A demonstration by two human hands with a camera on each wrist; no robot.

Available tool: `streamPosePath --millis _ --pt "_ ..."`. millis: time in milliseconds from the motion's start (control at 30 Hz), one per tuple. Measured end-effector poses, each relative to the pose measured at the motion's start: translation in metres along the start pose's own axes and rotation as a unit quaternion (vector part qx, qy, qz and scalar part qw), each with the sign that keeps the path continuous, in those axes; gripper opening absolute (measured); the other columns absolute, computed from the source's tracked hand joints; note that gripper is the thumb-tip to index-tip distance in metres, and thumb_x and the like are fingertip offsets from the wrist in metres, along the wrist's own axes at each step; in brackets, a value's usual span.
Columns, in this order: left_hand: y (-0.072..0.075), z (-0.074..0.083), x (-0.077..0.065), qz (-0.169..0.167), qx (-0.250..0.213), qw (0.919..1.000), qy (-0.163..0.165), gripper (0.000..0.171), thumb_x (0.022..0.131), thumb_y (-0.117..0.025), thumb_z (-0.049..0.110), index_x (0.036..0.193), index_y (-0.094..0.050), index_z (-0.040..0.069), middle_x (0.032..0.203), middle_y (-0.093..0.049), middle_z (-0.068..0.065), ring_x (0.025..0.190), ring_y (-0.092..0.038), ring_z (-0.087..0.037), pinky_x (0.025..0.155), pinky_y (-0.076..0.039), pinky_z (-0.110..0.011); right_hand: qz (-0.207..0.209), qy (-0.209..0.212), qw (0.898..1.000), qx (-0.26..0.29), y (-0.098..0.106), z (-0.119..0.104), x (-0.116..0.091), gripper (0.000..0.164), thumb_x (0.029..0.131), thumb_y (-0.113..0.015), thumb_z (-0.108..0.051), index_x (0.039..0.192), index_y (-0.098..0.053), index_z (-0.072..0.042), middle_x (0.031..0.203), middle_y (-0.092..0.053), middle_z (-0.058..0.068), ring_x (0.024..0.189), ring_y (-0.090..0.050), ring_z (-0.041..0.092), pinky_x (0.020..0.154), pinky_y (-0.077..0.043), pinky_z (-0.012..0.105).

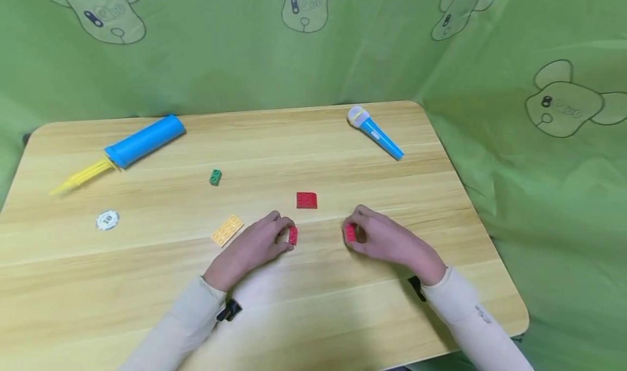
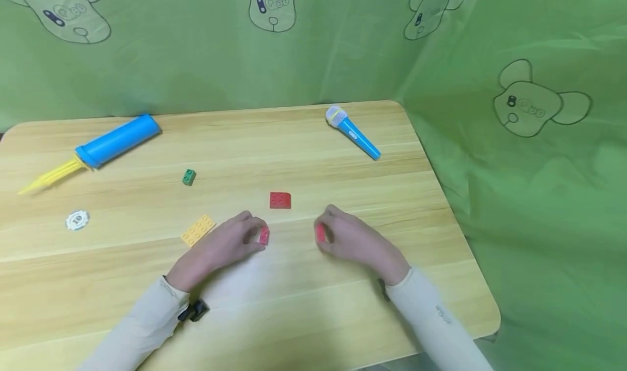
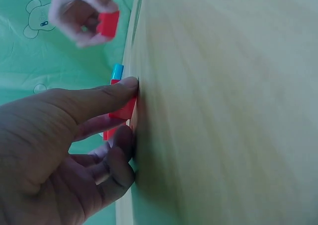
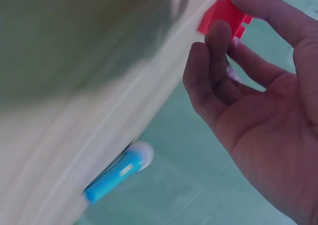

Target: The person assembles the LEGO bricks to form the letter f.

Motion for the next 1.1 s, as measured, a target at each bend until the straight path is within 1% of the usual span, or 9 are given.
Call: streamPosePath --millis 100,267,333,467,533,600,833,1000,1100 --pt "0.002 -0.002 -0.002 0.0 0.004 1.0 0.005 0.037 0.088 -0.079 0.024 0.121 -0.067 0.009 0.095 -0.052 -0.002 0.077 -0.05 -0.016 0.07 -0.046 -0.029 0.01 0.021 1.0 -0.006 -0.003 -0.019 0.015 0.026 0.086 -0.078 -0.012 0.11 -0.069 -0.005 0.089 -0.056 0.003 0.077 -0.055 0.017 0.064 -0.049 0.024" --pt "0.005 -0.003 -0.004 0.005 -0.001 1.0 0.005 0.036 0.087 -0.08 0.024 0.117 -0.069 0.007 0.092 -0.051 -0.002 0.076 -0.049 -0.016 0.069 -0.046 -0.03 0.011 0.019 1.0 0.001 -0.012 -0.052 0.037 0.044 0.085 -0.08 -0.016 0.123 -0.063 -0.002 0.087 -0.061 0.003 0.078 -0.057 0.017 0.07 -0.051 0.027" --pt "0.005 -0.004 -0.005 0.011 -0.006 0.9999 0.002 0.036 0.087 -0.08 0.023 0.116 -0.069 0.006 0.092 -0.052 -0.003 0.076 -0.049 -0.016 0.07 -0.046 -0.03 0.013 0.028 1.0 0.0 -0.016 -0.063 0.044 0.042 0.085 -0.081 -0.016 0.12 -0.062 -0.003 0.088 -0.062 0.004 0.079 -0.058 0.018 0.073 -0.052 0.027" --pt "0.005 -0.006 -0.006 0.021 -0.009 0.9997 0.003 0.038 0.087 -0.08 0.024 0.117 -0.069 0.004 0.094 -0.054 -0.002 0.076 -0.05 -0.014 0.07 -0.048 -0.028 0.033 0.075 0.996 -0.031 -0.024 -0.079 0.052 0.03 0.085 -0.081 -0.015 0.11 -0.065 -0.007 0.093 -0.065 0.004 0.083 -0.059 0.018 0.076 -0.053 0.028" --pt "0.004 -0.008 -0.007 0.024 -0.007 0.9997 0.008 0.04 0.087 -0.08 0.025 0.119 -0.069 0.003 0.094 -0.055 -0.002 0.076 -0.05 -0.014 0.07 -0.048 -0.027 0.047 0.097 0.993 -0.047 -0.028 -0.083 0.056 0.025 0.085 -0.08 -0.015 0.105 -0.066 -0.008 0.094 -0.065 0.003 0.084 -0.059 0.017 0.077 -0.053 0.028" --pt "0.004 -0.01 -0.008 0.025 -0.007 0.9996 0.012 0.04 0.087 -0.08 0.024 0.119 -0.069 0.003 0.095 -0.055 -0.002 0.076 -0.05 -0.013 0.069 -0.048 -0.027 0.056 0.109 0.991 -0.056 -0.032 -0.086 0.058 0.024 0.086 -0.08 -0.016 0.104 -0.067 -0.008 0.094 -0.066 0.002 0.084 -0.059 0.016 0.077 -0.053 0.028" --pt "0.005 -0.014 -0.014 0.037 -0.007 0.9992 0.016 0.038 0.089 -0.078 0.022 0.121 -0.069 0.003 0.093 -0.054 0.0 0.074 -0.05 -0.012 0.067 -0.047 -0.025 0.055 0.121 0.986 -0.097 -0.042 -0.092 0.066 0.029 0.088 -0.078 -0.019 0.111 -0.066 -0.005 0.097 -0.066 0.003 0.082 -0.056 0.012 0.076 -0.052 0.026" --pt "0.006 -0.017 -0.018 0.041 -0.007 0.9989 0.019 0.04 0.088 -0.078 0.022 0.123 -0.068 0.003 0.094 -0.055 -0.001 0.075 -0.05 -0.011 0.067 -0.047 -0.024 0.068 0.131 0.98 -0.135 -0.046 -0.096 0.069 0.023 0.089 -0.077 -0.019 0.103 -0.065 -0.005 0.091 -0.061 0.002 0.078 -0.052 0.013 0.071 -0.051 0.025" --pt "0.006 -0.017 -0.019 0.043 -0.007 0.9989 0.018 0.041 0.088 -0.078 0.022 0.123 -0.068 0.003 0.095 -0.055 -0.001 0.075 -0.05 -0.012 0.067 -0.047 -0.025 0.068 0.134 0.978 -0.148 -0.049 -0.098 0.07 0.021 0.09 -0.076 -0.019 0.1 -0.063 -0.006 0.09 -0.06 0.001 0.077 -0.052 0.013 0.069 -0.05 0.024"
Point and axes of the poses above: each hand's wrist, its own x-axis towards the middle knuckle, its own y-axis out of the back of the hand, z = x × y, the point moved 1 cm from there along x, towards the middle knuckle
